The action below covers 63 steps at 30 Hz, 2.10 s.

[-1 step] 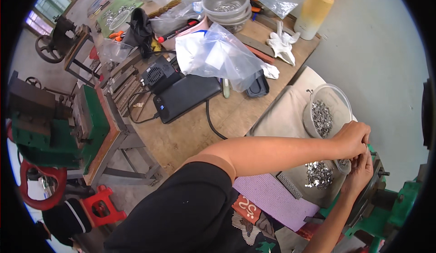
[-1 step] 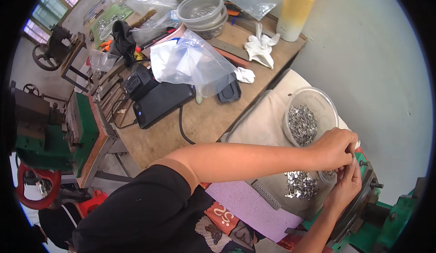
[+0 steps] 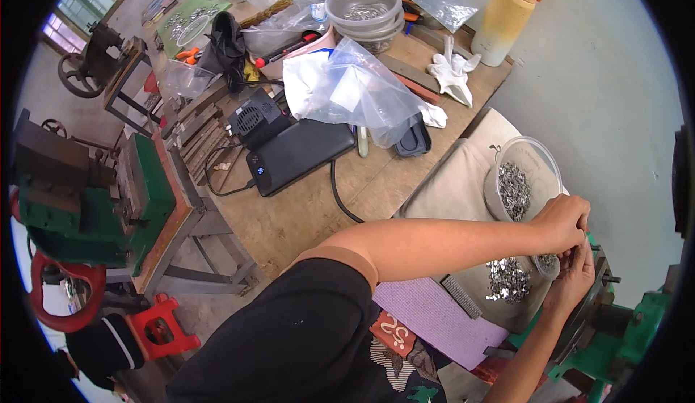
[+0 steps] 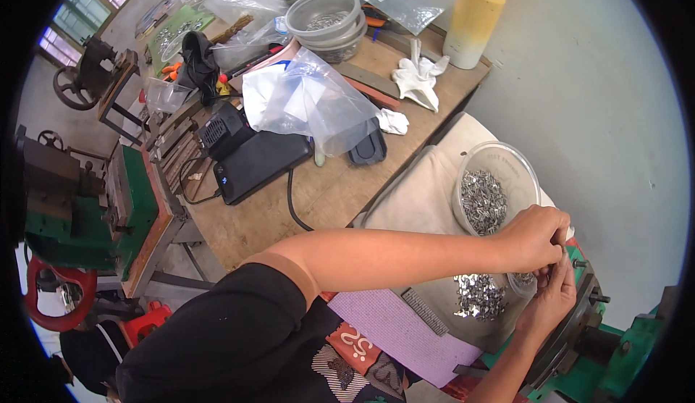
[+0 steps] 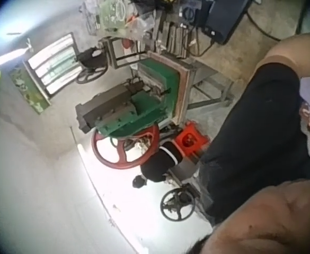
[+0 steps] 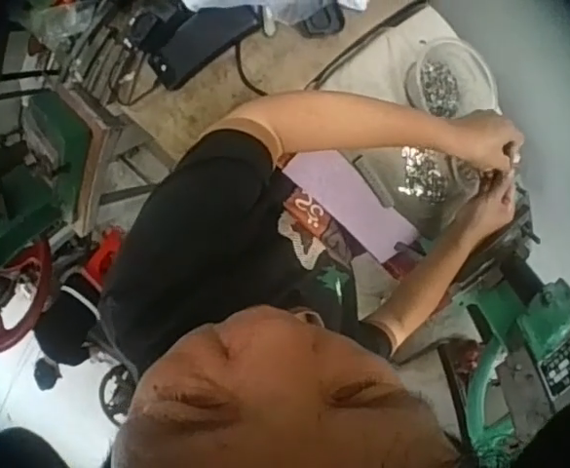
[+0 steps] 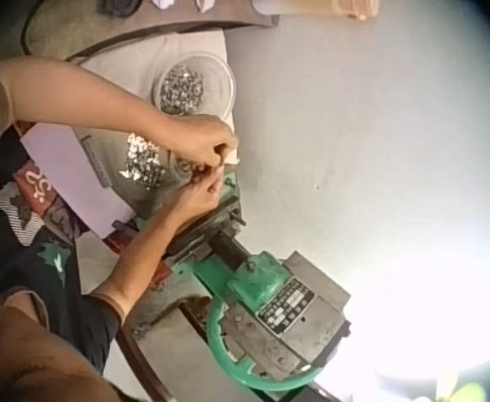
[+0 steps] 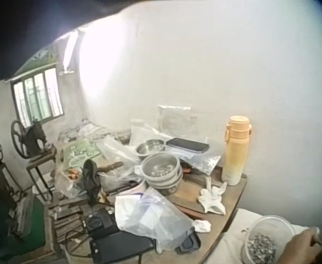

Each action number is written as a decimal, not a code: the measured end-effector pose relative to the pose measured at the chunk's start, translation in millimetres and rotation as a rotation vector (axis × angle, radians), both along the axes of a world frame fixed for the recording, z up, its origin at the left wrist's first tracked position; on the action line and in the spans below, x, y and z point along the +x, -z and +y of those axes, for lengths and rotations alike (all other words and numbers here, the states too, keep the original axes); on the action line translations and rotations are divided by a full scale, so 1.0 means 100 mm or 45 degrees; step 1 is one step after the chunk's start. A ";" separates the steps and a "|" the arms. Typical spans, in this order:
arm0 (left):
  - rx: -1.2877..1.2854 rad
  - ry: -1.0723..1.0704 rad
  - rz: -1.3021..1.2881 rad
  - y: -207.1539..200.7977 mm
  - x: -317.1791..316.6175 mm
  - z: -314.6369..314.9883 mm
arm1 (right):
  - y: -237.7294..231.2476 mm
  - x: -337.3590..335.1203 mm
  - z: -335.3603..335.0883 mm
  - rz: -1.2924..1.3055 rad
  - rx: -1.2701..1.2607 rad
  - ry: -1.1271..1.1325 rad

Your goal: The person sorts small metal components by hand, placing them from a plastic bowl onto an alignment metal strip, then secures them using a riveting machine.

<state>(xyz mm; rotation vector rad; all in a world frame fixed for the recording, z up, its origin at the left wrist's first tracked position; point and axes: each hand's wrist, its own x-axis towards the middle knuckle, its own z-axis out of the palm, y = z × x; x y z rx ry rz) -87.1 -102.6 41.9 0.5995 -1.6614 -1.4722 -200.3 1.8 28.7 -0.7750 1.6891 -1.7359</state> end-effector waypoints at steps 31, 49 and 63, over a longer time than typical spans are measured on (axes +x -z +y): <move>0.148 0.212 -0.035 0.03 0.22 0.02 | -0.20 0.13 -0.03 -0.113 0.137 0.027; -0.889 0.037 -0.394 -0.09 0.92 0.40 | -0.27 0.56 0.45 0.116 0.252 -0.192; -0.437 0.117 -0.678 0.32 2.04 0.81 | 0.16 1.07 0.63 1.439 0.206 -0.557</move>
